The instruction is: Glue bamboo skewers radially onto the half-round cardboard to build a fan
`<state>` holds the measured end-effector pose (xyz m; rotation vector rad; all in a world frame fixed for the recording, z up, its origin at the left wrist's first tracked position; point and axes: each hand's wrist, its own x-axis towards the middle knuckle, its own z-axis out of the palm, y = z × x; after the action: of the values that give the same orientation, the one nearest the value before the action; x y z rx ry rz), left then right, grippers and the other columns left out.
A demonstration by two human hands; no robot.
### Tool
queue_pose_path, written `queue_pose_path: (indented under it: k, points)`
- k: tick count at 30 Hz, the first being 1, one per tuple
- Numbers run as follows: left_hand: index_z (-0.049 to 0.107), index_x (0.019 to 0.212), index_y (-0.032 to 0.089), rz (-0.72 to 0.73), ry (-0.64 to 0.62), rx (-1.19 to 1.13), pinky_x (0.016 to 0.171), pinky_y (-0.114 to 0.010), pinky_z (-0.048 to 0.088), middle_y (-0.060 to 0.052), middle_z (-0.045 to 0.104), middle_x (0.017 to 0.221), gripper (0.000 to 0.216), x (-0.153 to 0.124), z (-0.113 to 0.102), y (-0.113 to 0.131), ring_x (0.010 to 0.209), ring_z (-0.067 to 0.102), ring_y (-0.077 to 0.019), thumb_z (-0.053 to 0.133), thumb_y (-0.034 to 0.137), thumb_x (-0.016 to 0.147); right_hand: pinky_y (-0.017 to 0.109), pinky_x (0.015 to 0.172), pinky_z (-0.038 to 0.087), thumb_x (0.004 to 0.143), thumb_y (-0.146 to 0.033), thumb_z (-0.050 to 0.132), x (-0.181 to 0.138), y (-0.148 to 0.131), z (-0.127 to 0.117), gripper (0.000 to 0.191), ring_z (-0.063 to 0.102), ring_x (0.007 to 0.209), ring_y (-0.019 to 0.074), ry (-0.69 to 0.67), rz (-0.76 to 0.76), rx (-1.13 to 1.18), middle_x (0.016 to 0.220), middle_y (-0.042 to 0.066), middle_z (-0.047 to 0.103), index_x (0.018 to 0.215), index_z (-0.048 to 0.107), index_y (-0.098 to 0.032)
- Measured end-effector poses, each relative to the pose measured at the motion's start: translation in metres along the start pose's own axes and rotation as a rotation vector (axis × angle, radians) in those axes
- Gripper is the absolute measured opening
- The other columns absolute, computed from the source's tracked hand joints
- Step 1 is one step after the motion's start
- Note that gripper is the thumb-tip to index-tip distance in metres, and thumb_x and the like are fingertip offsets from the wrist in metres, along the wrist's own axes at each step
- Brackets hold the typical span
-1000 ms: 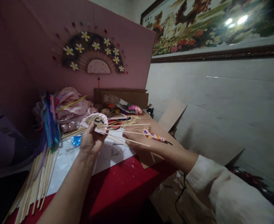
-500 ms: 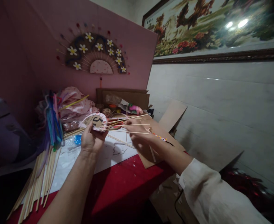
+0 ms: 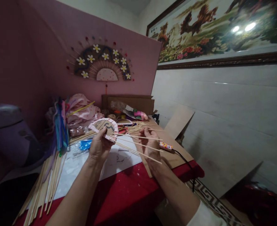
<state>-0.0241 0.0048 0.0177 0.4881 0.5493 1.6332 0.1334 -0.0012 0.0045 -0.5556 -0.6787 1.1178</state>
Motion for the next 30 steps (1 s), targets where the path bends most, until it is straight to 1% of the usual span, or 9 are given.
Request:
queue_pose_path:
  k: [3,5,7,11,15,18,21,25,30]
  points:
    - [0.062,0.083,0.015,0.022,-0.038,0.095,0.045,-0.022,0.049,0.0,0.064,0.061,0.014,0.0,-0.001,-0.005,0.049,0.059,-0.0119,0.059,0.012,0.07,0.018,0.039,0.042,0.064,-0.03,0.072,-0.003,0.011,0.004,0.027,0.056,0.051,0.0093,-0.047,0.014,0.051,0.064,-0.003,0.059,0.077,0.051,-0.018]
    - [0.062,0.082,0.014,0.012,-0.072,0.146,0.041,-0.021,0.047,-0.001,0.064,0.06,0.013,-0.002,-0.001,-0.008,0.048,0.059,-0.0124,0.061,0.014,0.068,0.019,0.039,0.043,0.065,-0.029,0.072,-0.005,0.015,0.004,0.026,0.057,0.05,0.0101,-0.097,0.009,0.028,0.064,-0.002,0.061,0.076,0.052,-0.018]
    - [0.062,0.08,0.012,-0.012,-0.101,0.157,0.042,-0.021,0.047,-0.002,0.064,0.062,0.012,-0.003,-0.001,-0.011,0.051,0.06,-0.0134,0.061,0.015,0.068,0.02,0.04,0.044,0.067,-0.029,0.071,-0.008,0.017,0.003,0.023,0.058,0.05,0.0107,-0.141,-0.024,0.001,0.064,-0.001,0.063,0.076,0.053,-0.018]
    - [0.062,0.081,0.013,-0.052,-0.067,0.084,0.055,-0.025,0.053,-0.003,0.067,0.069,0.011,-0.005,0.001,-0.012,0.059,0.063,-0.0143,0.058,0.011,0.07,0.02,0.039,0.045,0.071,-0.028,0.068,-0.013,0.015,-0.002,0.018,0.06,0.051,0.012,-0.204,-0.068,-0.03,0.065,-0.001,0.065,0.077,0.055,-0.018]
    - [0.062,0.083,0.012,-0.05,-0.066,0.098,0.048,-0.024,0.051,-0.004,0.068,0.069,0.012,-0.004,0.0,-0.012,0.055,0.062,-0.0135,0.056,0.011,0.073,0.022,0.042,0.046,0.071,-0.025,0.068,-0.014,0.015,-0.006,0.016,0.061,0.053,0.0122,-0.246,-0.074,-0.04,0.068,-0.001,0.064,0.079,0.055,-0.018]
    - [0.062,0.082,0.011,-0.037,-0.089,0.117,0.045,-0.022,0.05,-0.003,0.067,0.066,0.01,-0.004,0.0,-0.013,0.052,0.06,-0.0123,0.056,0.012,0.074,0.022,0.044,0.046,0.074,-0.025,0.065,-0.015,0.017,-0.008,0.014,0.06,0.055,0.0116,-0.249,-0.095,-0.049,0.069,-0.001,0.064,0.081,0.054,-0.019]
    - [0.062,0.083,0.012,-0.016,-0.074,0.12,0.047,-0.023,0.051,-0.003,0.067,0.066,0.01,-0.005,0.001,-0.013,0.054,0.061,-0.0127,0.056,0.013,0.074,0.023,0.045,0.046,0.074,-0.029,0.064,-0.015,0.018,-0.007,0.016,0.058,0.053,0.011,-0.222,-0.108,-0.093,0.069,-0.001,0.062,0.081,0.053,-0.02]
    - [0.061,0.078,0.011,-0.015,-0.059,0.112,0.044,-0.022,0.05,-0.002,0.066,0.065,0.006,-0.007,0.003,-0.013,0.052,0.061,-0.0124,0.057,0.013,0.074,0.024,0.046,0.046,0.073,-0.032,0.064,-0.016,0.018,-0.006,0.019,0.058,0.053,0.0117,-0.194,-0.121,-0.121,0.068,-0.001,0.061,0.081,0.053,-0.02]
    - [0.061,0.08,0.011,-0.008,-0.057,0.114,0.045,-0.022,0.051,-0.002,0.066,0.066,0.008,-0.007,0.002,-0.013,0.051,0.06,-0.0114,0.058,0.013,0.073,0.023,0.047,0.045,0.076,-0.03,0.062,-0.014,0.021,-0.008,0.016,0.055,0.05,0.0099,-0.203,-0.136,-0.162,0.064,-0.002,0.06,0.082,0.052,-0.019]
